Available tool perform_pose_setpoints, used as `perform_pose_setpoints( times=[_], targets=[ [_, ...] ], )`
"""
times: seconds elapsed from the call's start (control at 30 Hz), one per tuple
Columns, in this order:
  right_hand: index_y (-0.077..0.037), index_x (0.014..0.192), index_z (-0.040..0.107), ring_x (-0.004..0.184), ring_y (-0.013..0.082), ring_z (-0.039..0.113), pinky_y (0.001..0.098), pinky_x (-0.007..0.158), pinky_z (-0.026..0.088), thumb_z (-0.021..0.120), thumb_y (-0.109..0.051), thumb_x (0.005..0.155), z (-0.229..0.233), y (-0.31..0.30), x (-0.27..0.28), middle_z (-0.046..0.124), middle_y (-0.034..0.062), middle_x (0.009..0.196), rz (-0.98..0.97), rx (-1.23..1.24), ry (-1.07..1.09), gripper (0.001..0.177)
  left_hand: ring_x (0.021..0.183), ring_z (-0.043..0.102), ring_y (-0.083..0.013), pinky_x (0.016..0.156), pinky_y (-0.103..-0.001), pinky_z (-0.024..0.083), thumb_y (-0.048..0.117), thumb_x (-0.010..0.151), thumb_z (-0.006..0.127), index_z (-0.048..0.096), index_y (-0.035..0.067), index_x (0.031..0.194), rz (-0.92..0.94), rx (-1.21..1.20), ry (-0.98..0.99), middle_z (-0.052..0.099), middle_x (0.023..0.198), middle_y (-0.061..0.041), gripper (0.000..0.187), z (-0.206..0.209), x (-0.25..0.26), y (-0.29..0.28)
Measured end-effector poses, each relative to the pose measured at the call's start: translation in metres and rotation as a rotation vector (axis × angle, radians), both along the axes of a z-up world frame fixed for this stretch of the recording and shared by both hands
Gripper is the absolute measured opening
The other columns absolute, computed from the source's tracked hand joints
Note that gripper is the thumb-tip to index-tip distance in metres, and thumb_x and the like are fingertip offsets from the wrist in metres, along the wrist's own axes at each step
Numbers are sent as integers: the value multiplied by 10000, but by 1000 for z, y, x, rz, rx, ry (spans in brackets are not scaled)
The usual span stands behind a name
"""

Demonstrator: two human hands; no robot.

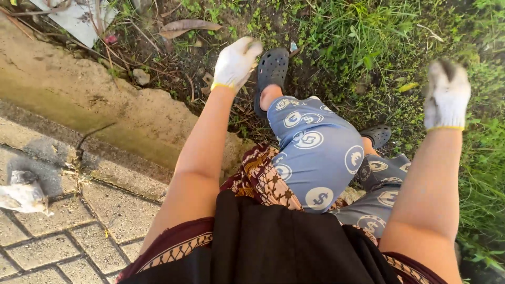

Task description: Pulling weeds from a garden patch by hand while wearing protective gloves

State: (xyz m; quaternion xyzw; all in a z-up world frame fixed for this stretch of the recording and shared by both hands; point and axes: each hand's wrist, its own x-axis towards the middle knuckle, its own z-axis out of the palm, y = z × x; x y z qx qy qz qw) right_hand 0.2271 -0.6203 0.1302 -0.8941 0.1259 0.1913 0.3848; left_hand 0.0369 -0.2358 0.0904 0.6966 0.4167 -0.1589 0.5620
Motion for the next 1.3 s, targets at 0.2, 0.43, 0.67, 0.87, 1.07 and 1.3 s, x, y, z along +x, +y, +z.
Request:
perform_pose_setpoints(
  times=[0.2,0.43,0.67,0.87,1.07,1.3],
  targets=[
    [-31,1459,531,1291,396,530,562,1021,438,517,-472,1096,-54,-80,17,560,227,1436,354,-300,2,571,1002,677,-268,831,-434,521,428,905,404,644,52,1137,-447,132,-253,708,1193,-152,503,-37,94,-45],
    [-4,1405,599,1235,299,595,419,975,490,612,-407,1099,-41,-110,10,628,188,1361,260,-132,-161,506,1461,369,-371,1136,-362,537,559,843,884,266,191,1569,-519,-128,-502,330,1602,-183,1022,-55,187,-149],
    [-101,1396,571,1221,205,673,302,903,690,685,-410,1044,4,-119,-27,595,99,1415,-36,122,-69,481,1386,370,-391,1001,-504,495,550,866,699,396,128,1506,-438,239,-409,419,1503,-213,825,5,94,-60],
    [-132,1476,543,1234,372,561,565,897,481,612,-634,1080,-39,-205,-10,565,179,1430,68,-315,-72,643,1321,372,-408,886,-625,461,540,885,540,508,76,1452,-341,547,-314,495,1417,-237,733,48,-12,-7],
    [-56,1509,532,1296,429,486,610,1009,376,512,-793,1069,-83,-283,18,509,224,1476,169,-522,-148,859,1505,169,-368,1114,-687,229,602,855,470,418,128,1513,-251,360,40,295,1629,-119,813,21,-101,-3],
    [-157,1571,361,1474,376,471,468,1103,717,664,-449,965,20,-138,-54,243,160,1658,-593,543,74,738,1518,102,-407,1119,-739,211,672,817,473,358,130,1556,-252,357,38,190,1659,-176,923,9,-111,10]
  ],
)
